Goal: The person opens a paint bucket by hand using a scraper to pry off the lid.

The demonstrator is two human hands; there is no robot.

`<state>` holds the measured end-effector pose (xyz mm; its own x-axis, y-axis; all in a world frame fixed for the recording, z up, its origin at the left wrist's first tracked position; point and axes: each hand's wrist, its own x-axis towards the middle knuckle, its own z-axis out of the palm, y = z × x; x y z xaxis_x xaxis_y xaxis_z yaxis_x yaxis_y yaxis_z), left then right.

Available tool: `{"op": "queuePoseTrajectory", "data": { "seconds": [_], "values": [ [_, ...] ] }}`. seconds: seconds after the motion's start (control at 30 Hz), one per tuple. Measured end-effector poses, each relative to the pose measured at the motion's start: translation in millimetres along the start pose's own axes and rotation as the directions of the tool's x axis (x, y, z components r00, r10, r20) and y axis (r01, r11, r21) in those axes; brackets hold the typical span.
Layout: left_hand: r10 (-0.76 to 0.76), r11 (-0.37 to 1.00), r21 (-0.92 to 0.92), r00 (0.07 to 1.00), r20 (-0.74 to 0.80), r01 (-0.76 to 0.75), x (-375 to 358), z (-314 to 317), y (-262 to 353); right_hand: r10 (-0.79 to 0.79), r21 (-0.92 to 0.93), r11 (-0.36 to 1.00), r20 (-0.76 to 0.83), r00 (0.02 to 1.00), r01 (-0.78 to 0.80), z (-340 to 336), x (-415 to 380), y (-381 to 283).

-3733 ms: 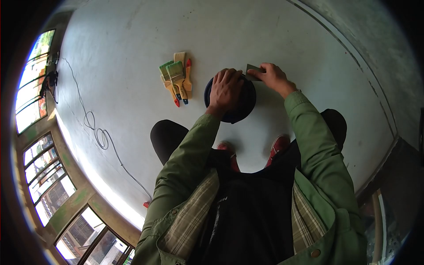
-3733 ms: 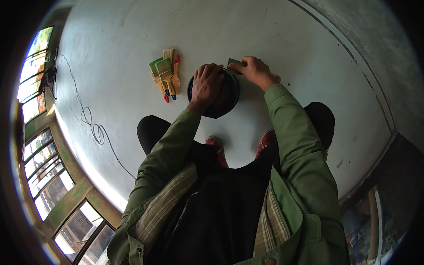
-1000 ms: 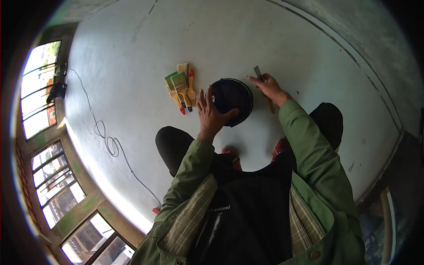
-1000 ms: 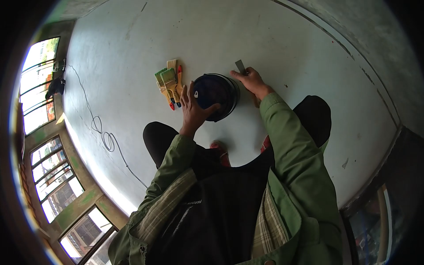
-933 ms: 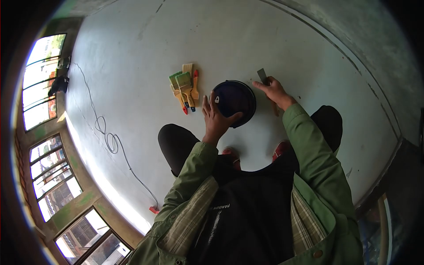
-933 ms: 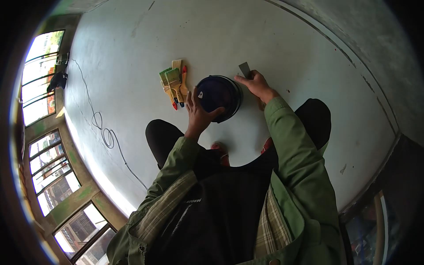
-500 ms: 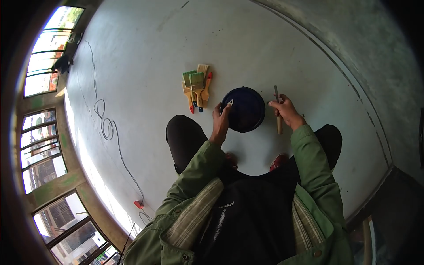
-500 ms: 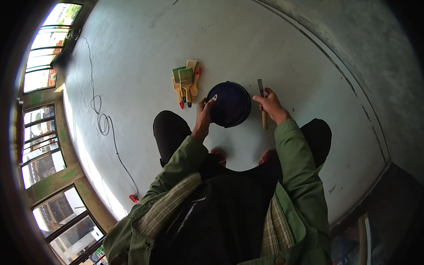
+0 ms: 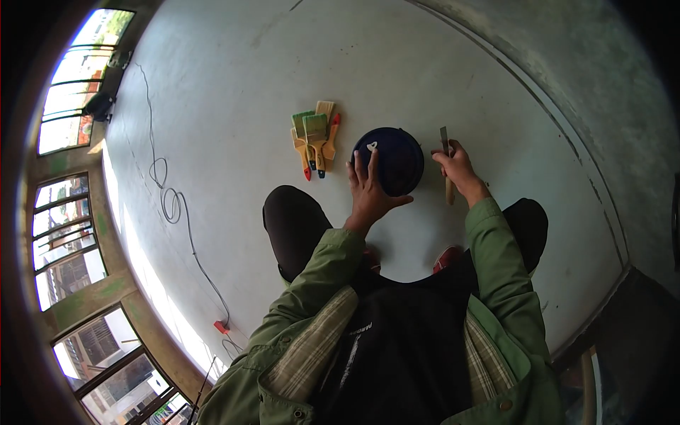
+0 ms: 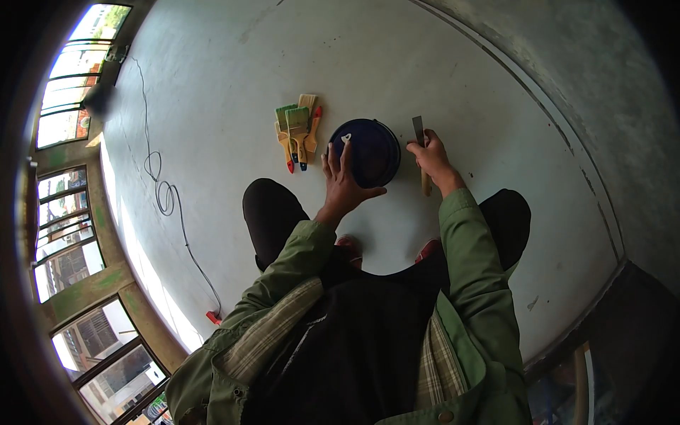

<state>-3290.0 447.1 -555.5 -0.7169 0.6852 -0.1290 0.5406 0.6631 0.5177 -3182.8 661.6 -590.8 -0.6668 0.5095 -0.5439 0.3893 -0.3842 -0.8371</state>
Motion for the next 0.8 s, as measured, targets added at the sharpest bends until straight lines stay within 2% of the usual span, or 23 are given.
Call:
{"op": "queuePoseTrajectory", "data": {
  "seconds": [0.03,0.07,0.17,0.37,0.53,0.63,0.8],
  "values": [
    [0.04,0.995,0.09,0.999,0.0,-0.04,-5,3,5,0.004,0.0,1.0,0.004,1.0,-0.004,1,1,1],
    [-0.012,0.998,0.066,0.999,-0.034,0.014,-6,7,9,-0.008,0.004,1.0,-0.017,1.0,0.008,1,3,2],
    [-0.027,0.992,0.12,0.998,-0.061,0.034,-5,18,8,-0.032,0.004,0.999,-0.032,0.999,0.032,4,3,-1],
    [0.041,0.997,0.071,0.987,-0.156,-0.031,-7,22,2,-0.053,-0.036,0.998,-0.003,0.999,0.052,8,4,-3],
    [0.035,0.997,0.076,0.99,-0.139,-0.025,-5,18,4,-0.082,-0.07,0.994,0.013,0.997,0.083,5,9,-1],
    [0.03,0.998,0.06,0.992,-0.122,-0.023,-4,14,3,-0.15,-0.085,0.985,-0.01,0.989,0.149,4,12,3],
    [0.084,0.996,0.049,0.992,-0.095,-0.08,6,1,-9,-0.211,-0.267,0.941,0.011,0.977,0.206,-4,22,15]
  ]
}}
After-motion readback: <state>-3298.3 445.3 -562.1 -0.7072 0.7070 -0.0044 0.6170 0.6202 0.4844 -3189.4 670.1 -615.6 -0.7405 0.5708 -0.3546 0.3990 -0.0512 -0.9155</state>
